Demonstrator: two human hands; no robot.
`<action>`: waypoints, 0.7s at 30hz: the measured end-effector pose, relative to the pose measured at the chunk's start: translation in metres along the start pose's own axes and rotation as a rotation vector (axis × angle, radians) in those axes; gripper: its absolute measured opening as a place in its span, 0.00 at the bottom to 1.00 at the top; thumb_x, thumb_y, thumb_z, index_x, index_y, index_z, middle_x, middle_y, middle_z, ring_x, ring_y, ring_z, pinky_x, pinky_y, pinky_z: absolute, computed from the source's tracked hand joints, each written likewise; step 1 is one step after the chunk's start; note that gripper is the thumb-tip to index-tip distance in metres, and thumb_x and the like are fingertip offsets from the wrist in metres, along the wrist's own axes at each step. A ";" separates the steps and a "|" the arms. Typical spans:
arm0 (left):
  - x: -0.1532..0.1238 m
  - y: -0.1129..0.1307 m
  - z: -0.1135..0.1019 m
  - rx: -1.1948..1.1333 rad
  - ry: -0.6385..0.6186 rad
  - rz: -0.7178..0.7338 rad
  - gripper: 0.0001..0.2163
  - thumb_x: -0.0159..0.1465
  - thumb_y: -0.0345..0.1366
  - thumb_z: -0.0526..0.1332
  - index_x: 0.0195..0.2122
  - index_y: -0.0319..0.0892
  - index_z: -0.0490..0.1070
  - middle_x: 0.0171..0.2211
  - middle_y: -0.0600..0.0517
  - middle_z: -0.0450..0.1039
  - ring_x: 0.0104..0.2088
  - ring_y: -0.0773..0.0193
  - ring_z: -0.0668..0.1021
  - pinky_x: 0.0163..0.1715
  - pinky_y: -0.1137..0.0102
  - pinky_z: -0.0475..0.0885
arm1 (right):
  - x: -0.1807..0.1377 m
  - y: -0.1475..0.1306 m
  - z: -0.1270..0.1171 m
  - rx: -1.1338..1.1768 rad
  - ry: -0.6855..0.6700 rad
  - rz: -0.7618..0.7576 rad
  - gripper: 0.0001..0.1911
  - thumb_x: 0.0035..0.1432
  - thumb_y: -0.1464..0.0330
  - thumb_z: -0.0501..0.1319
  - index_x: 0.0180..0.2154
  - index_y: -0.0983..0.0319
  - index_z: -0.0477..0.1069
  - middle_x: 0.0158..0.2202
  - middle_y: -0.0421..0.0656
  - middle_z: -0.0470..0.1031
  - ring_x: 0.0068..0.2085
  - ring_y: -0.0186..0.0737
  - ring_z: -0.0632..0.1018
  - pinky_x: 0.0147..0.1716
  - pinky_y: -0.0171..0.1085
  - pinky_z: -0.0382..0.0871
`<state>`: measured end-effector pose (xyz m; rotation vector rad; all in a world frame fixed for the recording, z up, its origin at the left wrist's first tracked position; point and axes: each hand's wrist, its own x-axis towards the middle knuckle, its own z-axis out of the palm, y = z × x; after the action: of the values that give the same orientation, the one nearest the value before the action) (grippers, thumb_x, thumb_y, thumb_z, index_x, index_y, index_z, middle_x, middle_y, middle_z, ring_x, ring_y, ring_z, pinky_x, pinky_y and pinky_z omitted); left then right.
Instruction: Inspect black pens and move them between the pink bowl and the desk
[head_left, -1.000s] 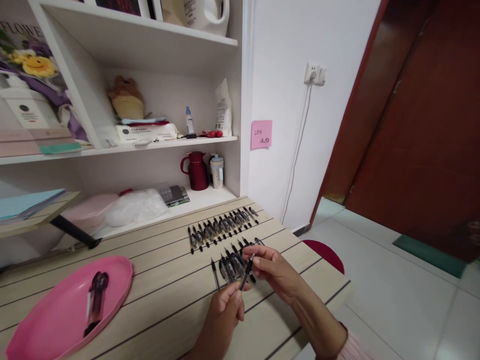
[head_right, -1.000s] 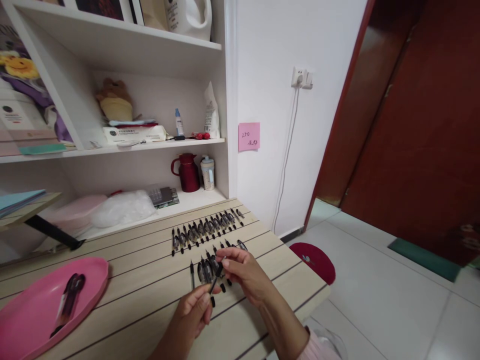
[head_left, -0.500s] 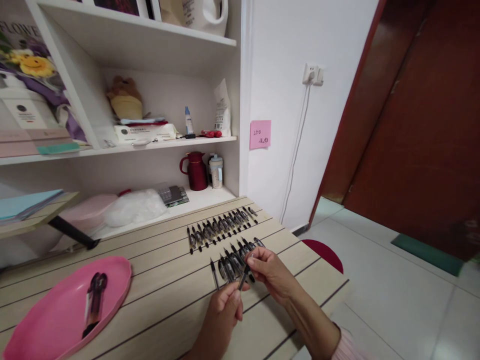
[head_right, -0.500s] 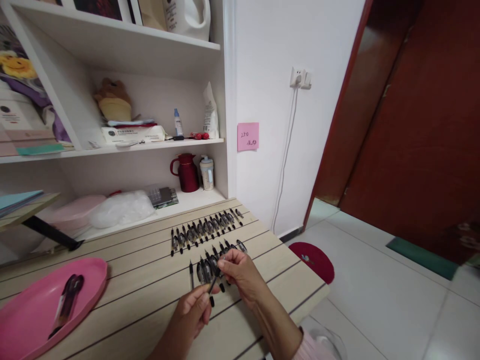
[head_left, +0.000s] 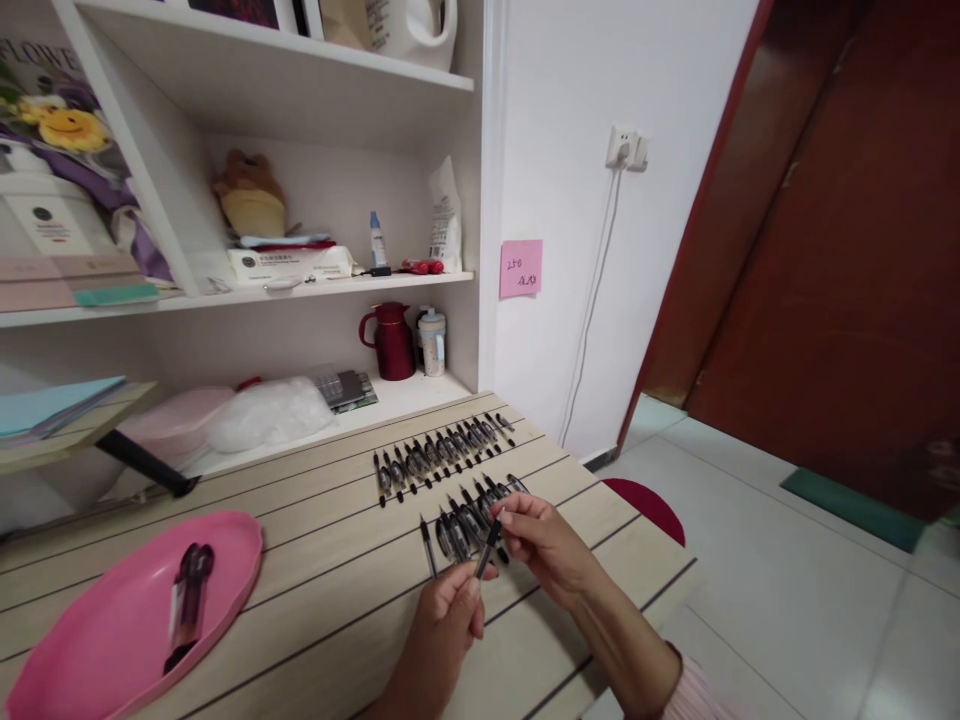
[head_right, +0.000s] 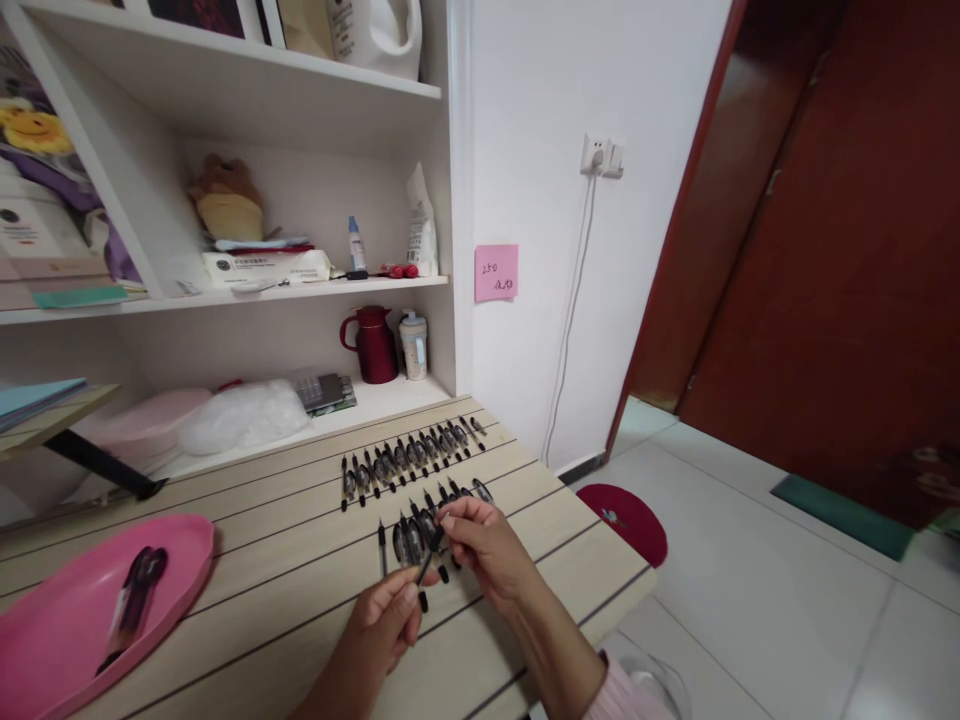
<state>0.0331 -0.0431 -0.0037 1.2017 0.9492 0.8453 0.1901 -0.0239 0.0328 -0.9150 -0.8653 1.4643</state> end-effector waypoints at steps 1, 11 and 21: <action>0.000 0.000 0.000 0.003 0.002 0.004 0.22 0.54 0.49 0.57 0.41 0.36 0.69 0.14 0.60 0.58 0.13 0.75 0.52 0.14 0.74 0.44 | 0.000 0.000 0.000 -0.008 0.024 -0.007 0.16 0.38 0.62 0.69 0.27 0.64 0.68 0.17 0.33 0.64 0.17 0.23 0.60 0.15 0.27 0.47; -0.001 -0.002 0.000 0.024 -0.018 0.025 0.20 0.56 0.48 0.55 0.42 0.36 0.69 0.14 0.60 0.58 0.13 0.76 0.52 0.14 0.74 0.43 | 0.001 0.000 -0.002 -0.027 0.037 0.001 0.16 0.37 0.62 0.70 0.26 0.65 0.70 0.16 0.33 0.63 0.16 0.23 0.59 0.16 0.27 0.46; 0.001 0.001 0.001 -0.044 0.031 -0.040 0.21 0.52 0.49 0.58 0.39 0.36 0.70 0.13 0.60 0.57 0.13 0.76 0.51 0.15 0.75 0.42 | 0.016 -0.020 -0.026 -0.373 0.105 -0.172 0.16 0.47 0.57 0.61 0.33 0.62 0.69 0.25 0.40 0.71 0.23 0.31 0.68 0.21 0.31 0.56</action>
<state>0.0342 -0.0424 -0.0030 1.1313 0.9719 0.8509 0.2213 -0.0058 0.0385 -1.1506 -1.1315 1.1149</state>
